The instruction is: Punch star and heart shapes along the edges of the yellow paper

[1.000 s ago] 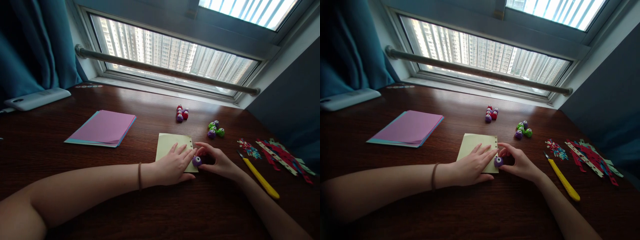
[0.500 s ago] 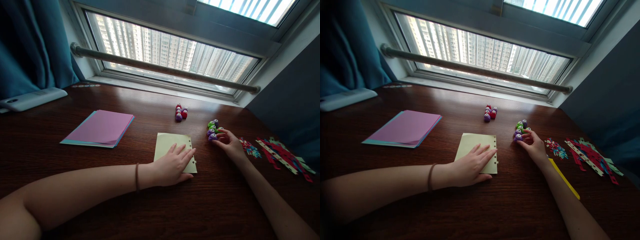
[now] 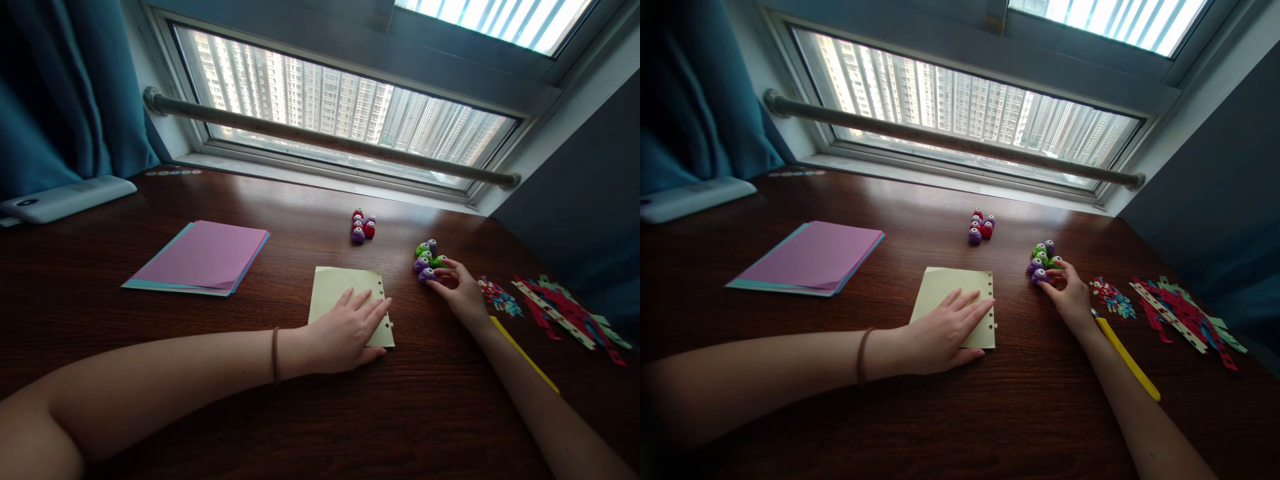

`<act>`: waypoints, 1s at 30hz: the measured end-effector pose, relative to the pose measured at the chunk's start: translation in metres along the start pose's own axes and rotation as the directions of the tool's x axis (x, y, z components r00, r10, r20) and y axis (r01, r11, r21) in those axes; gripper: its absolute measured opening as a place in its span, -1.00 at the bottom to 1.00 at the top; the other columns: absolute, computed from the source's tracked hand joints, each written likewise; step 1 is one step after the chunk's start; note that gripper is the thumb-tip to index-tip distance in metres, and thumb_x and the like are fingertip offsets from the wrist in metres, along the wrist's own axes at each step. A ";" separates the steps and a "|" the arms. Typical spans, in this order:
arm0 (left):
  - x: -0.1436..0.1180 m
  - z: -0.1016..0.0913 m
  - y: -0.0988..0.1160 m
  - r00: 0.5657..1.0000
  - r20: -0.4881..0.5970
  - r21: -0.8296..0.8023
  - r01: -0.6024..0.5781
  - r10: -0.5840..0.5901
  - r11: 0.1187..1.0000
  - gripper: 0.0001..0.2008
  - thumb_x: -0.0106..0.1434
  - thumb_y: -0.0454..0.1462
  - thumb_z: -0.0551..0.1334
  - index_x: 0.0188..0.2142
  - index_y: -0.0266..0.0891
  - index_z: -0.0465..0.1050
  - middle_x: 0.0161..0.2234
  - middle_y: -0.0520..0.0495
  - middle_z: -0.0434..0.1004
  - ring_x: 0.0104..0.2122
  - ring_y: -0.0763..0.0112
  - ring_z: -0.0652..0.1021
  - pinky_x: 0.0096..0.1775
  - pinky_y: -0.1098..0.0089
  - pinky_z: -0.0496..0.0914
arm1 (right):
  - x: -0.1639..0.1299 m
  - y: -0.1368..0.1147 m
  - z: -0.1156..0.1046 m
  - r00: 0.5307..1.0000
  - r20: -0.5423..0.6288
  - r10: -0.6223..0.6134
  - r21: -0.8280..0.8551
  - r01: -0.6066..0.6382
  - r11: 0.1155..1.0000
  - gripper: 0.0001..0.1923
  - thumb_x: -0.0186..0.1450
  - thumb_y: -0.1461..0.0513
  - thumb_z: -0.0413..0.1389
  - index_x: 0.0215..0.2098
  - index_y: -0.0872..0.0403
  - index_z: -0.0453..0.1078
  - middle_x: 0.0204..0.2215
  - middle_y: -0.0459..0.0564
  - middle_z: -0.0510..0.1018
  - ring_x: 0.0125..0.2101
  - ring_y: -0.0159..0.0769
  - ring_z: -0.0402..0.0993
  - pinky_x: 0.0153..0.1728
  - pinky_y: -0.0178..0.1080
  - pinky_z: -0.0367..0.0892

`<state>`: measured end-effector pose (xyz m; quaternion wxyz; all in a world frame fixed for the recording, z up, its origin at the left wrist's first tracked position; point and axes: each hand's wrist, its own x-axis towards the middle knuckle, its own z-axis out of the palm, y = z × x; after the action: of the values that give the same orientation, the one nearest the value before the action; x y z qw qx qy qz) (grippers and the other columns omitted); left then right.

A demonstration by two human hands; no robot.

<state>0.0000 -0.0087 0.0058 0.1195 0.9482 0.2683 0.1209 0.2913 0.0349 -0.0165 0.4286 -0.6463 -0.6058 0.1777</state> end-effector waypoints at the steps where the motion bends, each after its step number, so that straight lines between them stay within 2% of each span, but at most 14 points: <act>1: 0.000 0.000 0.000 1.000 0.000 0.001 0.000 0.000 1.000 -0.33 0.27 -0.01 -0.04 0.21 -0.38 -0.18 0.19 -0.25 0.08 0.17 0.01 0.09 0.14 -0.02 0.00 | 0.000 0.000 0.000 1.000 -0.002 -0.005 -0.005 0.005 1.000 -0.31 -0.04 0.00 0.27 -0.02 0.10 0.23 -0.29 0.06 0.51 -0.36 -0.18 0.44 -0.25 -0.09 0.36; 8: 0.000 0.000 0.000 1.000 0.004 0.007 0.004 -0.004 1.000 -0.33 0.26 -0.02 -0.04 0.21 -0.38 -0.17 0.18 -0.25 0.09 0.17 0.00 0.10 0.14 -0.02 0.01 | -0.003 -0.002 0.003 0.997 -0.031 -0.071 -0.095 0.068 0.993 -0.37 0.04 0.00 0.22 -0.01 0.12 0.23 -0.30 0.07 0.50 -0.43 -0.23 0.42 -0.40 -0.17 0.37; 10: -0.001 0.000 0.001 1.000 0.002 0.009 0.005 -0.005 1.000 -0.33 0.26 -0.02 -0.03 0.21 -0.39 -0.17 0.18 -0.25 0.09 0.17 0.00 0.10 0.14 -0.02 0.02 | -0.006 -0.008 0.003 0.988 -0.086 -0.132 -0.161 0.117 0.980 -0.38 0.06 0.03 0.21 0.00 0.12 0.23 -0.24 0.09 0.46 -0.41 -0.24 0.40 -0.45 -0.20 0.36; 12: -0.001 0.000 0.001 1.000 0.001 0.012 0.007 -0.007 1.000 -0.33 0.26 -0.02 -0.03 0.21 -0.39 -0.17 0.18 -0.26 0.10 0.17 0.00 0.10 0.14 -0.01 0.02 | -0.013 -0.022 0.003 0.961 -0.119 -0.250 -0.247 0.215 0.945 -0.48 0.09 0.07 0.21 -0.04 0.12 0.27 -0.25 0.07 0.43 -0.41 -0.26 0.37 -0.44 -0.22 0.34; 13: -0.001 0.000 0.001 1.000 0.001 0.015 0.006 -0.006 1.000 -0.33 0.26 -0.02 -0.03 0.21 -0.39 -0.17 0.18 -0.26 0.10 0.17 0.00 0.10 0.14 0.00 0.02 | -0.017 -0.031 0.004 0.946 -0.084 -0.312 -0.265 0.280 0.923 -0.57 0.12 0.10 0.20 -0.10 0.11 0.31 -0.29 0.05 0.42 -0.41 -0.27 0.35 -0.42 -0.23 0.32; 14: -0.001 0.000 0.001 1.000 -0.001 0.018 0.006 -0.006 1.000 -0.33 0.26 -0.02 -0.03 0.21 -0.39 -0.17 0.17 -0.26 0.10 0.17 0.00 0.10 0.14 0.00 0.02 | -0.023 -0.041 0.005 0.933 0.001 -0.359 -0.234 0.350 0.907 -0.70 0.15 0.13 0.17 -0.19 0.10 0.36 -0.36 0.01 0.42 -0.43 -0.29 0.33 -0.41 -0.24 0.30; 15: -0.001 0.001 0.001 1.000 -0.003 0.021 0.006 -0.006 1.000 -0.33 0.26 -0.02 -0.03 0.21 -0.39 -0.16 0.17 -0.27 0.11 0.17 0.00 0.10 0.14 0.00 0.02 | -0.028 -0.050 0.007 0.913 0.157 -0.377 -0.146 0.399 0.905 -0.82 0.19 0.16 0.14 -0.27 0.08 0.39 -0.41 -0.02 0.41 -0.44 -0.32 0.32 -0.42 -0.27 0.29; 17: 0.000 0.001 0.001 1.000 -0.009 0.025 0.005 -0.005 1.000 -0.34 0.26 -0.02 -0.03 0.20 -0.39 -0.15 0.17 -0.27 0.12 0.17 0.00 0.11 0.14 0.00 0.02 | -0.039 -0.066 0.013 0.809 0.436 -0.395 0.042 0.420 0.907 -0.89 0.21 0.19 0.13 -0.37 0.08 0.43 -0.42 -0.02 0.41 -0.43 -0.34 0.34 -0.42 -0.30 0.29; 18: 0.000 0.001 0.001 1.000 -0.012 0.025 0.005 -0.005 1.000 -0.34 0.26 -0.02 -0.03 0.20 -0.38 -0.15 0.17 -0.26 0.12 0.17 0.01 0.11 0.14 0.00 0.02 | -0.043 -0.071 0.016 0.755 0.512 -0.409 0.097 0.423 0.901 -0.90 0.21 0.20 0.14 -0.38 0.07 0.44 -0.41 -0.02 0.42 -0.40 -0.33 0.35 -0.39 -0.30 0.29; 20: 0.000 0.002 0.000 1.000 -0.016 0.022 0.007 -0.007 1.000 -0.35 0.26 -0.02 -0.02 0.20 -0.37 -0.14 0.17 -0.25 0.12 0.17 0.02 0.10 0.14 0.01 0.02 | -0.049 -0.076 0.022 0.704 0.567 -0.428 0.141 0.429 0.892 -0.92 0.19 0.22 0.16 -0.39 0.07 0.46 -0.40 -0.02 0.42 -0.35 -0.31 0.35 -0.32 -0.28 0.30; 25: 0.000 0.001 0.000 1.000 -0.018 0.017 0.004 -0.003 1.000 -0.34 0.25 -0.02 -0.01 0.21 -0.36 -0.15 0.17 -0.24 0.12 0.18 0.03 0.11 0.14 0.02 0.02 | -0.045 -0.069 0.023 0.718 0.572 -0.397 0.119 0.407 0.906 -0.91 0.18 0.20 0.17 -0.39 0.06 0.46 -0.40 -0.02 0.42 -0.35 -0.30 0.34 -0.32 -0.25 0.28; 30: -0.001 0.000 0.000 1.000 -0.015 0.014 0.007 -0.007 1.000 -0.35 0.26 -0.02 -0.01 0.20 -0.35 -0.14 0.17 -0.24 0.11 0.18 0.05 0.11 0.14 0.03 0.02 | -0.042 -0.066 0.020 0.694 0.597 -0.403 0.108 0.428 0.897 -0.89 0.18 0.17 0.17 -0.41 0.05 0.47 -0.42 -0.03 0.43 -0.34 -0.29 0.32 -0.29 -0.24 0.26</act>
<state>-0.0006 -0.0096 0.0053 0.1111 0.9472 0.2735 0.1255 0.2260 -0.0041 0.0113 0.2281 -0.4094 -0.8438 0.2616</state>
